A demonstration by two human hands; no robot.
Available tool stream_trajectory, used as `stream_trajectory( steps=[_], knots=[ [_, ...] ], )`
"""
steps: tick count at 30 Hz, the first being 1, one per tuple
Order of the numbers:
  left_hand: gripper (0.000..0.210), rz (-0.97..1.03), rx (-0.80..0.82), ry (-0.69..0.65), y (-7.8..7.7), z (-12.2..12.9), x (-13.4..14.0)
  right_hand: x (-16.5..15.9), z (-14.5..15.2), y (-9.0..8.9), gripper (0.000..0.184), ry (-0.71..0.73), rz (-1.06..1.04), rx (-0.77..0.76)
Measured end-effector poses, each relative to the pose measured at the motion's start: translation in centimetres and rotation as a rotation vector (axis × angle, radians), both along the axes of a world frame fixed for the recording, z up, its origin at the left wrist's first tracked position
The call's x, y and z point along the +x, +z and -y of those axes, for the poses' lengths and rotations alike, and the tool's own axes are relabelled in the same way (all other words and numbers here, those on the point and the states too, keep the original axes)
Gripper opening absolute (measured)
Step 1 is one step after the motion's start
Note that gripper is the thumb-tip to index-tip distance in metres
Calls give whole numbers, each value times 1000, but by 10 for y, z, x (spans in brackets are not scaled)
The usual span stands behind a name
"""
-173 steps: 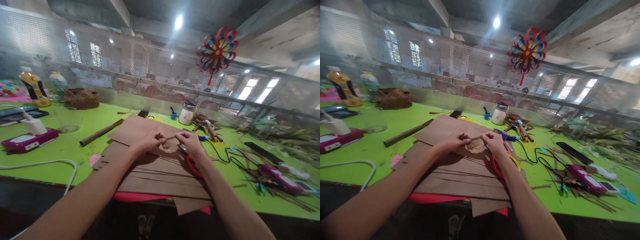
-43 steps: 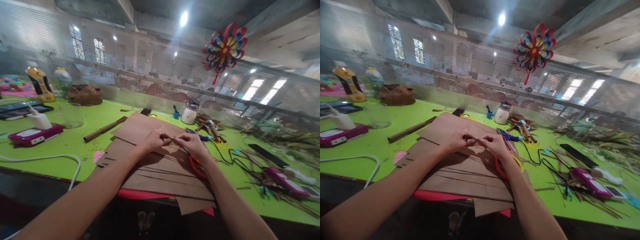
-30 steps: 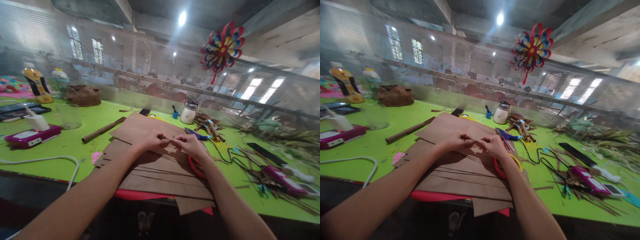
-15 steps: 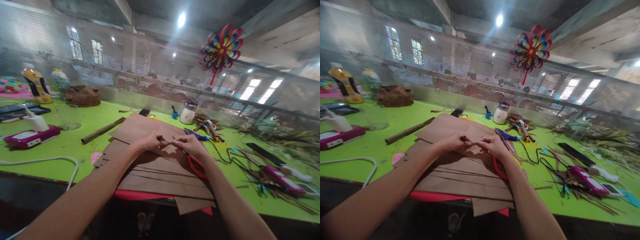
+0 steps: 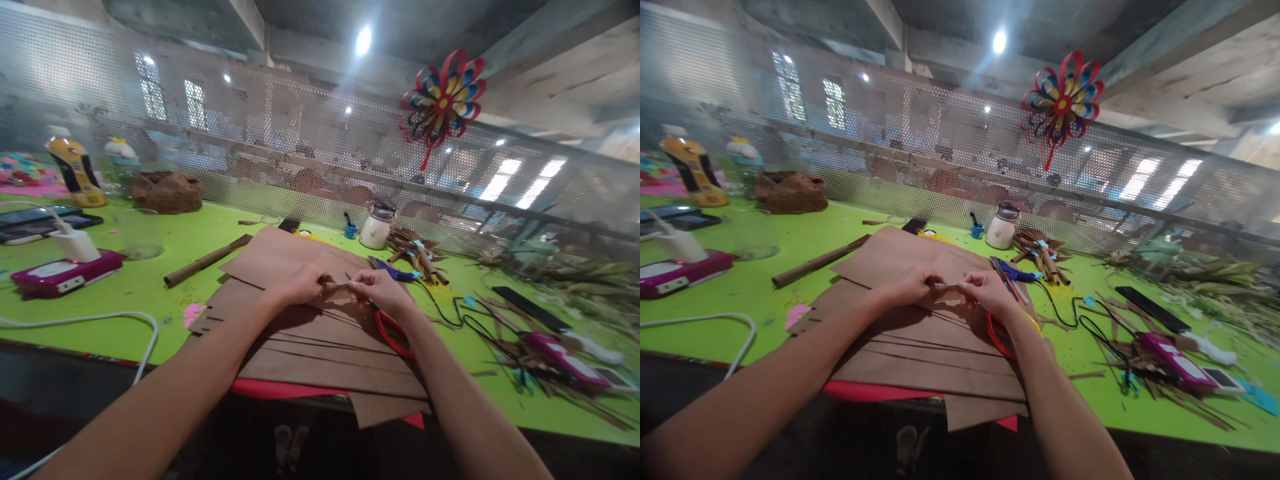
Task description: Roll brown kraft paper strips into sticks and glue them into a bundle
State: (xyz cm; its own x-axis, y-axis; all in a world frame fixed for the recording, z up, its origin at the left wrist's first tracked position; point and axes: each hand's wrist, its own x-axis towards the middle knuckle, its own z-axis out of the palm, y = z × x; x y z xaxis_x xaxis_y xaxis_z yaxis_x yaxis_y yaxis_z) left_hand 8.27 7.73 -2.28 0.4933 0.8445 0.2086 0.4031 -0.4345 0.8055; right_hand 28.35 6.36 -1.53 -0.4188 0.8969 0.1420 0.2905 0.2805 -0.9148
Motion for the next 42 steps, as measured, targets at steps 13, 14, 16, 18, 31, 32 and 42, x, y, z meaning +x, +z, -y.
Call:
stream_trajectory(
  steps=[13, 14, 16, 18, 31, 32, 42],
  knots=[
    [23, -98, 81, -49, 1, 4, -1, 6, -6, -1, 24, -75, 22, 122],
    [22, -80, 57, -49, 1, 4, -1, 8, -7, -1, 24, -92, 16, 114],
    [22, -51, 4, -62, 1, 3, -1, 12, -8, 0, 26, -112, 12, 90],
    [22, -36, -56, -83, 1, 3, -1, 14, -9, -1, 27, -115, 5, 72],
    [34, -3, -190, -23, 2, -1, -5, 17, -18, -2, 27, -126, -350, -65],
    [33, 45, -201, -34, 5, 1, -5, 17, -18, -1, 26, -124, -421, -69],
    [33, 315, -434, -329, 22, 22, -2, -8, 12, 11, 28, 235, -430, 38]
  ],
)
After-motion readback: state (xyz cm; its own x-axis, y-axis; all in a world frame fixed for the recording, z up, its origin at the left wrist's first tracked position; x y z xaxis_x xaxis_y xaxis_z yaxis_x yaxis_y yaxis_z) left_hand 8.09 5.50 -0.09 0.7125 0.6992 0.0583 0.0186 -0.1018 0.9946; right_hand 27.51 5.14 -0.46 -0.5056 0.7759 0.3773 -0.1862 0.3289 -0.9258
